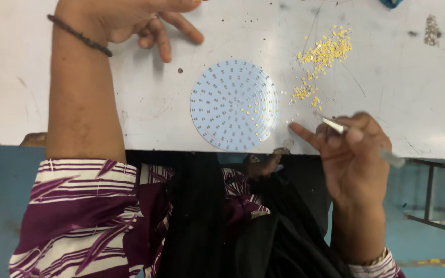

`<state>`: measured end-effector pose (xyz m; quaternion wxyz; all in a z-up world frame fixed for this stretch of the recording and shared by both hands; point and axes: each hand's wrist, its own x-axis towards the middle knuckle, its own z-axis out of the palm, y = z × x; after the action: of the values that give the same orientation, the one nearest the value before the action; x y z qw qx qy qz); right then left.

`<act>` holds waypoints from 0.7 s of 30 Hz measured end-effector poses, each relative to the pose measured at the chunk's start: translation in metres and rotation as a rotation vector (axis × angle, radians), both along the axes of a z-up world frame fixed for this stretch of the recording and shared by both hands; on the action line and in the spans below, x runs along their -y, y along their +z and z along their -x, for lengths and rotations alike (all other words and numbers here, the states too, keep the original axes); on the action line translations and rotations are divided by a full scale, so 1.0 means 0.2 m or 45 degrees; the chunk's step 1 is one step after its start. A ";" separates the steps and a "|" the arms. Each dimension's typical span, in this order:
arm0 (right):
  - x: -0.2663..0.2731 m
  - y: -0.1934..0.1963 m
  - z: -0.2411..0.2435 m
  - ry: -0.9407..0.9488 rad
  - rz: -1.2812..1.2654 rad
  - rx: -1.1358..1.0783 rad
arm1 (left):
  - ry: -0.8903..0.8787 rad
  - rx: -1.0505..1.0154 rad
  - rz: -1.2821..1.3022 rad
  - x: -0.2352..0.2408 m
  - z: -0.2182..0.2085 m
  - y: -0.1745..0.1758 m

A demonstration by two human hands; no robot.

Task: The person uses tweezers to pick up small yellow LED components from a pile on the table and places them one by one into designated spots on a circular LED board. The person repeats this process for multiple boards, occasionally adjusting the board's position.

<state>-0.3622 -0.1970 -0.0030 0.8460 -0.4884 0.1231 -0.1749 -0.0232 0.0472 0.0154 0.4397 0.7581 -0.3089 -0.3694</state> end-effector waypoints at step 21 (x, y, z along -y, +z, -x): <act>0.08 -0.02 -0.16 0.207 -0.288 0.002 | 0.691 -0.384 0.455 -0.30 0.79 -0.05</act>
<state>-0.3296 -0.2123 -0.0080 0.9071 -0.3982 0.1014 -0.0913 -0.1815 0.1075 0.0053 0.6882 0.6605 -0.0875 -0.2871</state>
